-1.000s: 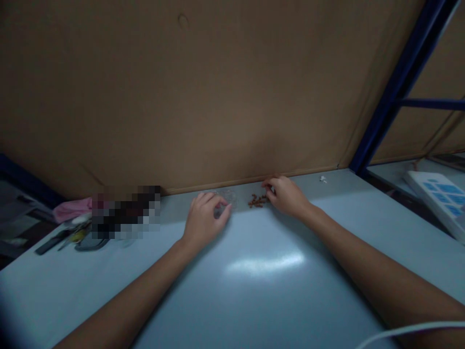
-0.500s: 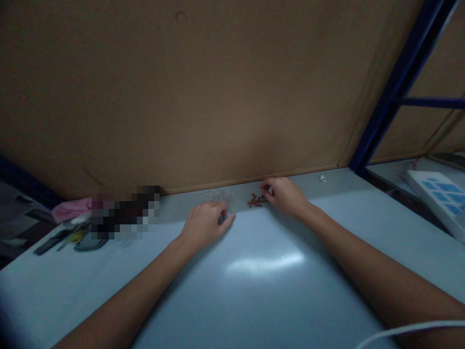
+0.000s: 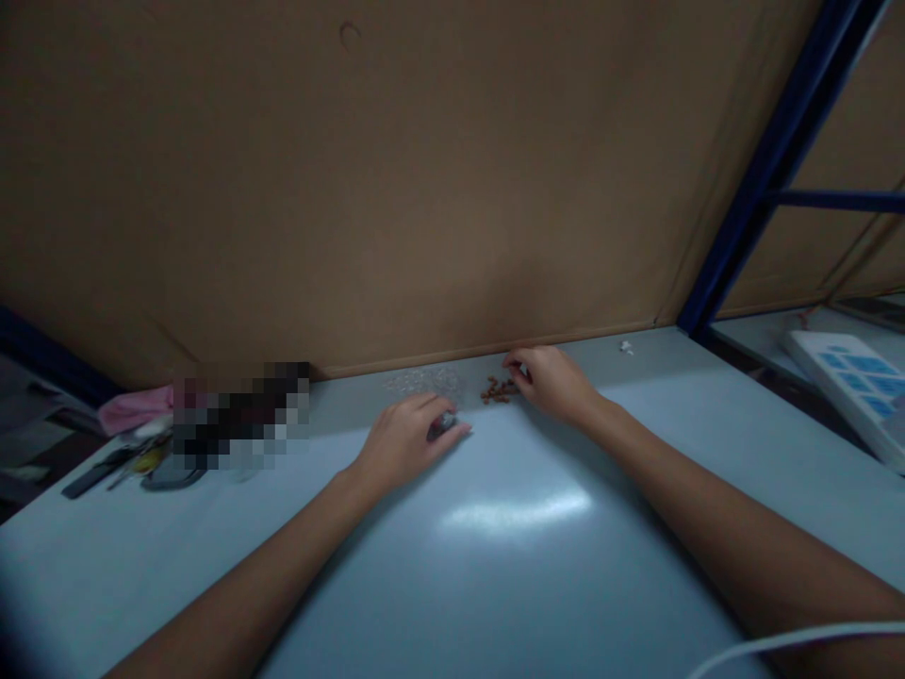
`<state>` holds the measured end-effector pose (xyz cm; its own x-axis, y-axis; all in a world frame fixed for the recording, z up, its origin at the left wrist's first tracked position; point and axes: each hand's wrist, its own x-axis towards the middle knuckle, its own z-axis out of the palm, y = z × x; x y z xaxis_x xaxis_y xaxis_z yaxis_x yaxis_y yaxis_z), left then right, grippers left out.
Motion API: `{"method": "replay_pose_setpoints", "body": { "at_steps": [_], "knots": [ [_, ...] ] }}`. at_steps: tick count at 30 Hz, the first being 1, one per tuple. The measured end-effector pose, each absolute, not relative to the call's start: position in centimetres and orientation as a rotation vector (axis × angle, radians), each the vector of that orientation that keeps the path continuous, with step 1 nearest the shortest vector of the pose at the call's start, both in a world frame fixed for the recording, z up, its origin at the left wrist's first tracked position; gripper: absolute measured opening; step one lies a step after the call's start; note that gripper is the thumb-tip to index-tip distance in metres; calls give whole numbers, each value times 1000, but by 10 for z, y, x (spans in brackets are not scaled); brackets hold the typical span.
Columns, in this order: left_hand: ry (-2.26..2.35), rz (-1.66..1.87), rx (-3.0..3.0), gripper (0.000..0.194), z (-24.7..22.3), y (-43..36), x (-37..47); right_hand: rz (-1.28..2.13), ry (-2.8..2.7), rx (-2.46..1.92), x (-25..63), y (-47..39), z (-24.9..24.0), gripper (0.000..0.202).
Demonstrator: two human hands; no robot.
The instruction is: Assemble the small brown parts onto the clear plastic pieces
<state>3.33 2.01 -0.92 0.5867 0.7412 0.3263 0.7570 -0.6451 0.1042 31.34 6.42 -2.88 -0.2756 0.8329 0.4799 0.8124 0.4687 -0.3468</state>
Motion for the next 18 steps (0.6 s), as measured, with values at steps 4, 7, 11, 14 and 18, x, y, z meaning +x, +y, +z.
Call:
{"method": "replay_pose_setpoints", "body": {
  "at_steps": [4, 7, 11, 14, 18],
  "knots": [
    [-1305, -563, -2720, 20, -6, 17, 34, 38, -2093, -1401, 313, 62, -27, 16],
    [-1339, -580, -2686, 22, -6, 16, 35, 45, -2119, -1394, 312, 60, -26, 13],
    [-1413, -585, -2654, 18, -10, 18, 35, 43, -2142, -1382, 312, 59, -24, 12],
    [-1392, -586, -2656, 12, -13, 20, 35, 42, -2155, -1381, 312, 59, -25, 14],
    [-1325, -616, -2668, 8, -14, 20, 35, 29, -2148, -1364, 313, 60, -25, 16]
  ]
}}
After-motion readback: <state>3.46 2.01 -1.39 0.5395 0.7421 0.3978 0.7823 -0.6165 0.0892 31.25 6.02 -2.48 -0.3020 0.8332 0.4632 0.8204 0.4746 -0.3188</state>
